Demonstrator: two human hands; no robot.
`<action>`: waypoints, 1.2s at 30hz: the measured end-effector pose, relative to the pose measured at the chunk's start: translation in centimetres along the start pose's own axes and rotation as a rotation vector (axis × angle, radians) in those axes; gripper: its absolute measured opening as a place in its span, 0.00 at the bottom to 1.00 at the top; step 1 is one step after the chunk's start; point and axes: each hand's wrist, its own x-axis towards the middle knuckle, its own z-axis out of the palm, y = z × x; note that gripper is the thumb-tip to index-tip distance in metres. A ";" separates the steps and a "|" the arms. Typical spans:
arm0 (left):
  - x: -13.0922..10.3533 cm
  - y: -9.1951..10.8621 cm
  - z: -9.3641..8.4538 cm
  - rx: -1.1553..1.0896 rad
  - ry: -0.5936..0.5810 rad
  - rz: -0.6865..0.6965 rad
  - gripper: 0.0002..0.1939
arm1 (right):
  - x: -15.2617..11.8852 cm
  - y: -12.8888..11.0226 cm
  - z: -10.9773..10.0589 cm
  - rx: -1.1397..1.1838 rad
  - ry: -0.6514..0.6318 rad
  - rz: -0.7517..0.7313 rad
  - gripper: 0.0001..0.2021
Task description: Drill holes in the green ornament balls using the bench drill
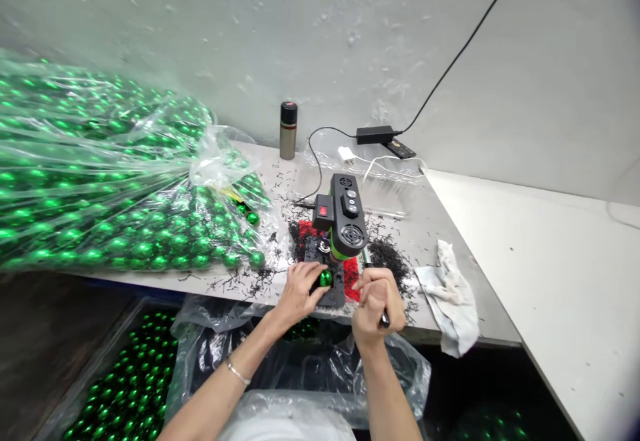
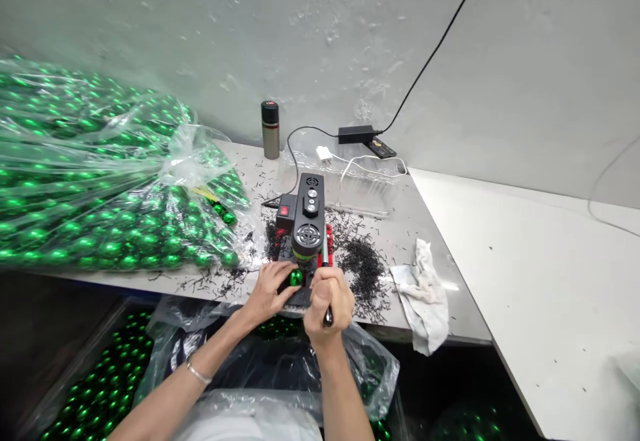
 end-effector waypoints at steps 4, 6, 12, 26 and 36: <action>-4.0 1.1 -2.0 0.036 -0.100 0.161 0.29 | 0.3 -0.4 -0.1 0.015 0.002 0.004 0.17; -4.6 0.7 -3.1 0.074 -0.112 0.196 0.32 | -0.3 0.0 0.2 0.035 0.032 -0.009 0.17; 3.1 -4.9 -8.0 0.408 0.172 -0.242 0.18 | -1.5 1.0 0.7 0.085 0.074 -0.001 0.17; 6.8 -7.3 -11.7 -0.162 0.079 -0.598 0.23 | -1.1 0.5 0.6 0.084 0.051 -0.021 0.16; 1.4 0.0 -5.3 -1.315 0.143 -0.940 0.23 | -0.8 0.1 0.3 0.023 0.016 -0.017 0.15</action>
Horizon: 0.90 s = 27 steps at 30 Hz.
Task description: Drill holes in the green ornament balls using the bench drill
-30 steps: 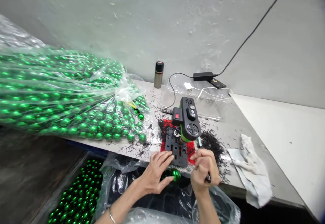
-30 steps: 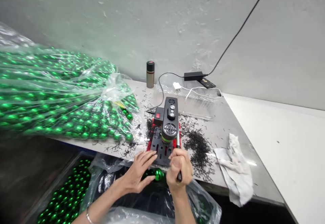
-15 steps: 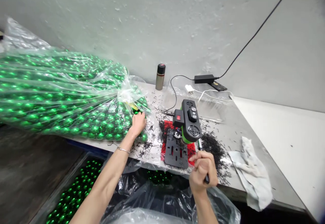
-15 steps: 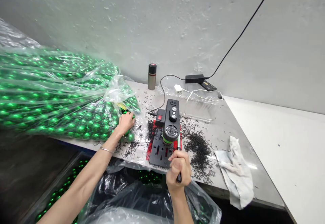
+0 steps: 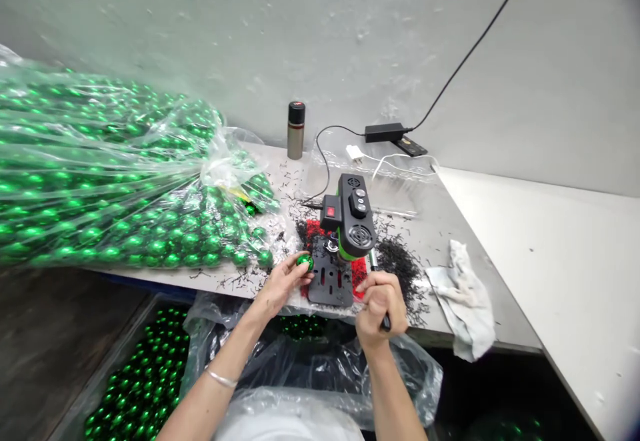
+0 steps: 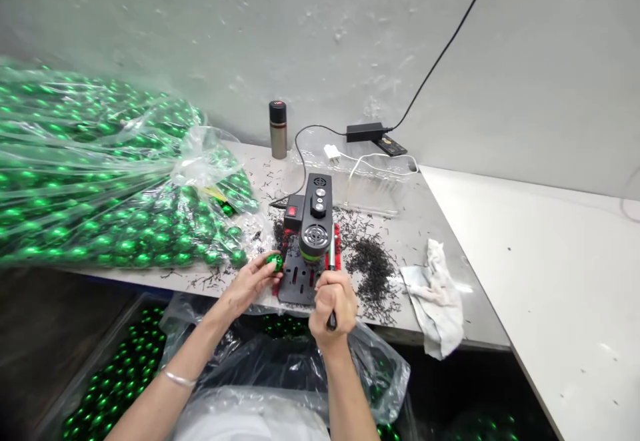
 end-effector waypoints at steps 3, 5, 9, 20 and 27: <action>0.1 -0.8 0.9 0.008 0.023 -0.049 0.24 | 0.1 -0.1 -0.3 -0.019 -0.032 -0.011 0.14; 0.2 -0.7 1.1 -0.016 0.011 -0.089 0.24 | 0.2 -0.1 -0.3 -0.024 -0.045 -0.017 0.14; 0.6 -0.8 1.0 0.059 0.032 -0.056 0.22 | 0.2 -0.2 -0.2 -0.011 -0.036 -0.022 0.14; 1.5 -4.4 1.6 1.074 0.021 0.636 0.18 | 0.2 -0.2 -0.3 0.002 -0.053 -0.035 0.13; 2.4 -5.1 1.6 1.228 0.013 0.836 0.15 | 0.3 -0.4 -0.3 0.000 -0.060 -0.038 0.12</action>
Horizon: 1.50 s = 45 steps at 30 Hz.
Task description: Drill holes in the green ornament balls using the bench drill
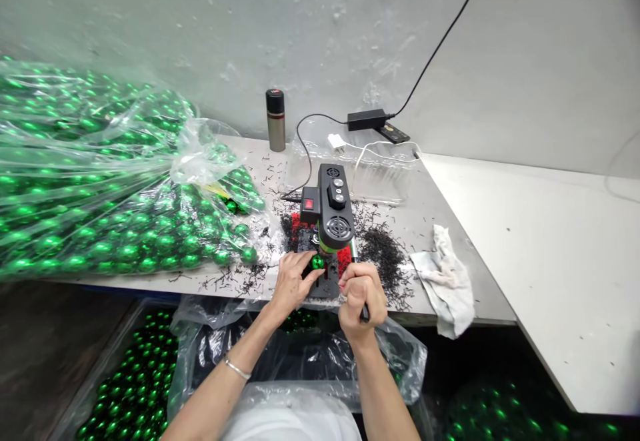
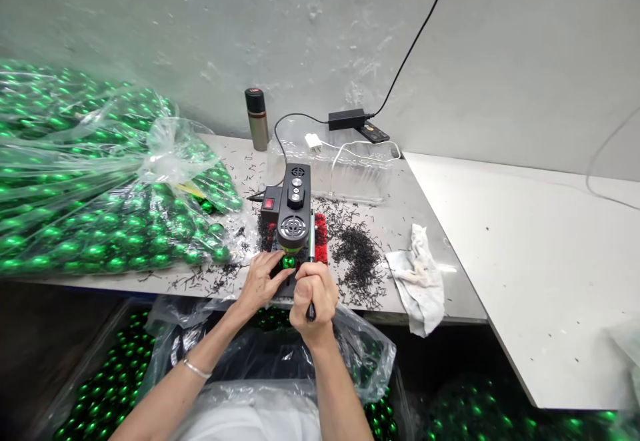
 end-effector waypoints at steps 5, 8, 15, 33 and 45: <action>0.5 0.1 0.0 -0.178 -0.036 -0.056 0.15 | -0.6 0.3 0.1 0.020 0.010 0.005 0.13; 0.6 0.4 -0.3 -0.283 -0.045 -0.105 0.15 | -1.7 1.2 0.3 0.008 0.023 -0.015 0.14; 0.6 0.4 -0.2 -0.298 -0.070 -0.110 0.15 | -4.2 3.5 0.9 -0.020 0.032 -0.084 0.15; 0.6 0.0 0.2 -0.214 -0.055 -0.019 0.16 | 0.9 1.0 -0.2 -0.054 -0.007 -0.112 0.15; -1.7 -1.6 -6.0 -0.015 0.073 0.094 0.23 | 0.7 0.4 -0.1 0.016 0.025 0.071 0.16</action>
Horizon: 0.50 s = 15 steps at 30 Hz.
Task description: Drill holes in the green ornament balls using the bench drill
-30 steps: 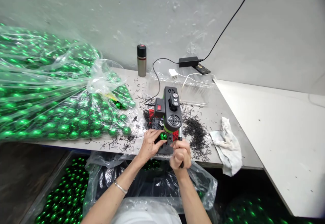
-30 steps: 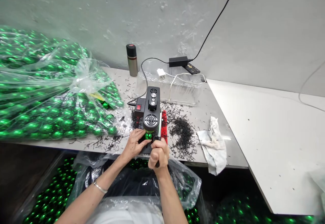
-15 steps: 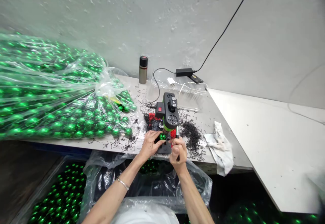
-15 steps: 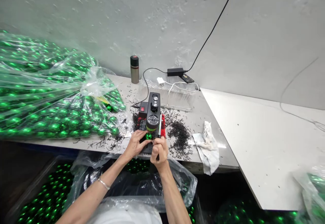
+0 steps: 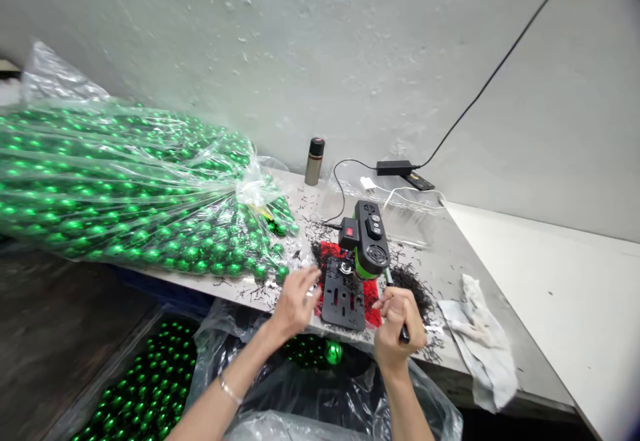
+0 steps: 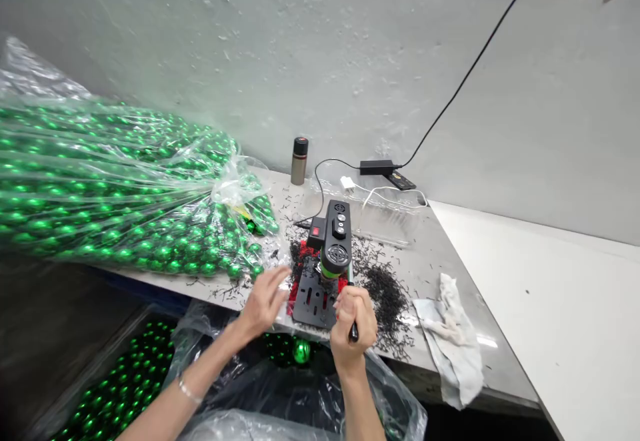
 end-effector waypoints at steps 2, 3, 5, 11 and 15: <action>4.4 -1.6 -1.8 0.205 0.070 -0.219 0.20 | -0.4 0.2 0.2 0.019 0.024 0.016 0.16; 6.7 -2.4 -2.6 0.310 0.047 -0.333 0.19 | -0.4 0.2 0.3 0.026 0.028 0.017 0.16; 10.8 -3.9 -3.7 0.409 -0.019 -0.471 0.17 | -0.3 0.1 0.3 0.024 0.029 0.015 0.16; 14.5 -6.1 -4.2 0.332 -0.076 -0.565 0.09 | -0.3 0.0 0.2 0.000 0.024 0.002 0.15; 12.4 -5.2 -4.8 0.206 -0.071 -0.578 0.15 | -0.3 0.0 0.1 0.006 0.015 0.006 0.15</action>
